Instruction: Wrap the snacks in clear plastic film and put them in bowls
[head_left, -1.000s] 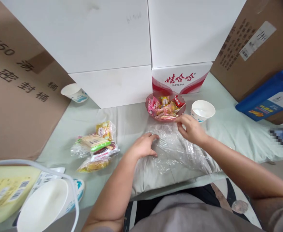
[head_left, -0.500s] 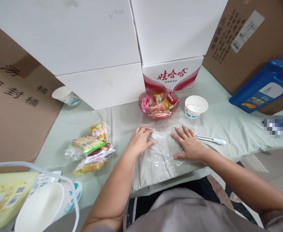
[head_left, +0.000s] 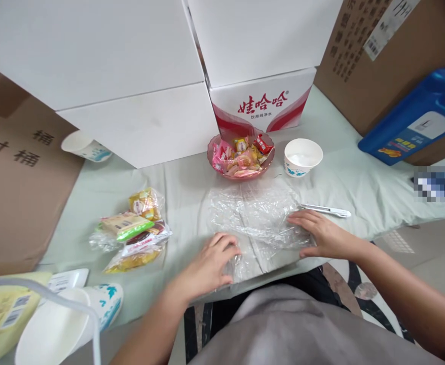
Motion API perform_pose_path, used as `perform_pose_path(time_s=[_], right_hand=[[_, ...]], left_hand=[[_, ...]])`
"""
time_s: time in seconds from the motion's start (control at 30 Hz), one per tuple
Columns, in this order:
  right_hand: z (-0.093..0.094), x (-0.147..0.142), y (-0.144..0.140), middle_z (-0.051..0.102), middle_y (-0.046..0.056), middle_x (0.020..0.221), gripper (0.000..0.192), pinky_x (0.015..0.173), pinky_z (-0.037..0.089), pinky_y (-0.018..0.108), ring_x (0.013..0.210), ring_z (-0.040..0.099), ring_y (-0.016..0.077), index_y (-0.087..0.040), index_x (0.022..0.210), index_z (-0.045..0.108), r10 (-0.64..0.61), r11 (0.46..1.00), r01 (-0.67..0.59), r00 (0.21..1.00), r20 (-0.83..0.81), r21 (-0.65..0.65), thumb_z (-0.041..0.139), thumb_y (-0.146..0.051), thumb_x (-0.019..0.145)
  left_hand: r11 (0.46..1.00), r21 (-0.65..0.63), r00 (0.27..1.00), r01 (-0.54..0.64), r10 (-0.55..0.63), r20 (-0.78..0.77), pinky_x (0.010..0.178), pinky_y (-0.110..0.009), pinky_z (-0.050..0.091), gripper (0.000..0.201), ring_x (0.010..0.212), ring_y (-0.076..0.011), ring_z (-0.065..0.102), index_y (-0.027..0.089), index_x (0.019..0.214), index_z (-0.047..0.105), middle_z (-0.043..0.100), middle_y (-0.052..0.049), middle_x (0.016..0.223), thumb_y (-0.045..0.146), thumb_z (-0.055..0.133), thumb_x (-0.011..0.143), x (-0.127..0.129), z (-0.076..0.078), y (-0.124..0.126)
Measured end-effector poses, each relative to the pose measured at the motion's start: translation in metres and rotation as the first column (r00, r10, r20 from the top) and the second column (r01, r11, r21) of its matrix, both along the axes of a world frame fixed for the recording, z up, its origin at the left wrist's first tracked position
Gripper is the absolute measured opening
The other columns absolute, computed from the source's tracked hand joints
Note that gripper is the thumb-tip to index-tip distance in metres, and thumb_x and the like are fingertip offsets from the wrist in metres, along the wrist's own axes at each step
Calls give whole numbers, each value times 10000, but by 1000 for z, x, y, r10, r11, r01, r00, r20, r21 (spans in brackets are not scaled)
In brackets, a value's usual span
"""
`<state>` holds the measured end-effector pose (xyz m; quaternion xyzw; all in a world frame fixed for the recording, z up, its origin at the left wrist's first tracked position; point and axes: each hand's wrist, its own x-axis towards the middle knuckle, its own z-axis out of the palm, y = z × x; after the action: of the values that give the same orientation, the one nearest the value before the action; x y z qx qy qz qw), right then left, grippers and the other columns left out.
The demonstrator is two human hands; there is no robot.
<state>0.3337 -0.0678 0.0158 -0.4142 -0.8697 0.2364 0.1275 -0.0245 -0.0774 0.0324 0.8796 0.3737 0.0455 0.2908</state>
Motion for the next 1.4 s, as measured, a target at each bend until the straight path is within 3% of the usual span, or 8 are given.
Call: perform_pose_path(time_s=[0.1, 0.23, 0.43, 0.63, 0.87, 0.97, 1.1, 1.4], right_hand=[[-8, 2, -12, 577, 117, 1337, 374, 1056, 409, 529, 1308, 467, 308, -225, 1178, 621, -19, 998, 19, 1000, -3, 61, 678, -334, 824], [-4, -2, -19, 661, 94, 1171, 126, 959, 498, 433, 1157, 589, 235, -218, 941, 641, -45, 999, 48, 991, -123, 20, 528, -192, 892], [-4, -6, -21, 694, 59, 1022, 209, 794, 570, 337, 900, 675, 185, -227, 1032, 614, -256, 951, 196, 934, -250, -239, 531, -198, 842], [-23, -13, -17, 679, 63, 919, 359, 663, 577, 328, 719, 653, 165, -205, 1147, 553, -547, 825, 391, 734, -402, -408, 615, -314, 811], [-32, -31, 2, 651, 31, 820, 368, 686, 561, 336, 754, 659, 175, -212, 1145, 496, -642, 765, 494, 529, -555, -414, 602, -389, 841], [-33, -38, 8, 647, 28, 841, 321, 611, 550, 319, 628, 646, 155, -209, 1165, 482, -655, 753, 556, 579, -486, -353, 514, -352, 880], [-35, -42, 7, 679, 60, 889, 286, 665, 541, 351, 701, 663, 197, -201, 1138, 552, -595, 795, 606, 771, -226, -27, 450, -263, 878], [-34, -42, -2, 680, 77, 897, 294, 691, 506, 318, 828, 657, 224, -195, 1049, 655, -516, 822, 475, 855, 57, 314, 406, -201, 893]], left_hand=[[998, 52, 998, -40, 37, 46, 995, -433, 453, 98, 1211, -252, 485, 231, 878, 661, 612, -47, 1164, 151, 640, 825, -8, -15, -15], [979, -147, 966, -139, 167, 200, 934, -379, 495, 174, 1082, -203, 596, 226, 853, 619, 678, -43, 1057, 194, 467, 933, -17, -11, -28], [754, -566, 723, -332, 589, 361, 659, -299, 526, 181, 678, -152, 665, 215, 887, 502, 696, -31, 816, 374, 449, 955, -20, -9, -31], [553, -378, 411, -743, 822, 394, 569, -256, 472, 222, 581, -133, 641, 214, 869, 429, 678, -6, 761, 423, 497, 903, -16, -29, -3], [431, -90, 383, -898, 865, 323, 599, -258, 463, 99, 551, -129, 631, 225, 858, 445, 669, 16, 734, 316, 446, 895, -12, -34, 14], [395, 72, 400, -916, 881, 253, 638, -281, 454, 84, 628, -168, 656, 226, 880, 471, 677, -3, 733, 305, 447, 887, -14, -41, 16], [402, 235, 439, -885, 889, 132, 640, -299, 426, 106, 689, -209, 663, 219, 919, 516, 685, -30, 743, 286, 446, 877, -15, -49, 16], [417, 207, 452, -885, 876, 170, 635, -282, 441, 131, 678, -187, 656, 222, 901, 555, 689, -19, 758, 328, 486, 869, -16, -48, 16]])
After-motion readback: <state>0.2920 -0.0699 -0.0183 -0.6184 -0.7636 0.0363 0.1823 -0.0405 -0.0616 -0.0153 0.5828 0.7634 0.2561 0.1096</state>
